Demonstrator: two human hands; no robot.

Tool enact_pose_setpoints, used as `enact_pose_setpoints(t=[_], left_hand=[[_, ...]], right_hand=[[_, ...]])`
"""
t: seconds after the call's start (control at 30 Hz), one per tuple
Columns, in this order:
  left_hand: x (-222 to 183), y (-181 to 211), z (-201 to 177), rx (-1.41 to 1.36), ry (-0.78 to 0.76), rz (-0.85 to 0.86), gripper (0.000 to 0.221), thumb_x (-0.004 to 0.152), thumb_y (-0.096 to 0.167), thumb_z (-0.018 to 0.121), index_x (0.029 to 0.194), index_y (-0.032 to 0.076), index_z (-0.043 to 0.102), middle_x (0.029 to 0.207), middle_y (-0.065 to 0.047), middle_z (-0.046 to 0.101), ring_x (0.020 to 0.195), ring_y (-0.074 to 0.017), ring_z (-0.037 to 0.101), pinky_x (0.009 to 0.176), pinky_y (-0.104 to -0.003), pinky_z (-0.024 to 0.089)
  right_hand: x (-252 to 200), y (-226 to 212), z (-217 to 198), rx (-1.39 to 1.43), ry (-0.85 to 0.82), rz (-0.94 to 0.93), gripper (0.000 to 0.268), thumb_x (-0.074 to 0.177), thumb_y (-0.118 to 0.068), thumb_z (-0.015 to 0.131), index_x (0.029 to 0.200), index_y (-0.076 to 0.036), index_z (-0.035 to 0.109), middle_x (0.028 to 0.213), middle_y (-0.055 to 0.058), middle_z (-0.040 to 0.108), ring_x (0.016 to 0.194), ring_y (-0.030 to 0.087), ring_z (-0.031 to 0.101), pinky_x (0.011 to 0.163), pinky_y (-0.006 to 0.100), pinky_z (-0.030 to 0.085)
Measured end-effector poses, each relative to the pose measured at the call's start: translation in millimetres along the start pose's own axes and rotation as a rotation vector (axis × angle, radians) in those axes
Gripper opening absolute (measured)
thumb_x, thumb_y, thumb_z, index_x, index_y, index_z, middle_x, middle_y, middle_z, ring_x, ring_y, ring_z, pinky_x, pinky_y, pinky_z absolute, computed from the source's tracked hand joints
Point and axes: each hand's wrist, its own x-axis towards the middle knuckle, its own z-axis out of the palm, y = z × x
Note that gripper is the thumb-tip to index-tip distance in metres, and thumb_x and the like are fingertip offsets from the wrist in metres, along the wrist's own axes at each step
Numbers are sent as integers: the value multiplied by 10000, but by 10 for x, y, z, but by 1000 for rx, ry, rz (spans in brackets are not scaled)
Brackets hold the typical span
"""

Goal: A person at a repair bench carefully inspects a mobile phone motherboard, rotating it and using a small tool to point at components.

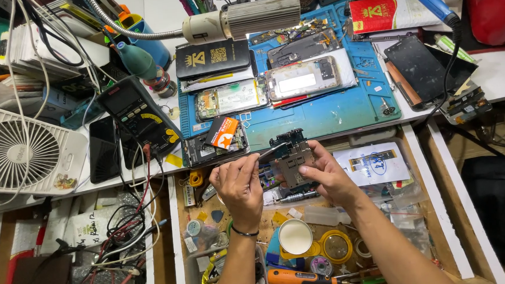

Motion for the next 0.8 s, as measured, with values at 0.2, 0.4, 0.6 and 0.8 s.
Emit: enact_pose_setpoints(t=[0.2,0.4,0.6,0.8], left_hand=[[-12,-56,-4,22,6,19,93,961,201,732,1018,209,805,842,46,703,815,-145,624,983,-382,371],[0,-13,-10,23,8,20,96,962,200,729,1016,214,807,837,51,701,813,-141,622,982,-383,374],[-7,-46,6,35,-8,26,98,964,201,727,1016,217,808,840,47,708,820,-146,630,984,-391,373],[-11,-72,-5,31,-15,15,90,959,202,732,1009,210,807,835,41,710,820,-149,636,985,-391,373]], right_hand=[[33,87,-79,-13,-4,-9,482,903,-33,637,1364,-107,513,989,177,739,972,243,685,968,441,492],[-44,-149,144,-11,3,-7,490,897,-29,637,1366,-104,515,989,179,743,967,245,688,972,451,491],[-55,-195,184,-19,7,-9,489,894,-29,641,1362,-99,517,972,178,743,953,244,691,967,456,497],[-29,-103,128,-7,17,-14,489,897,-16,635,1365,-99,518,967,161,738,952,231,694,975,437,495]])
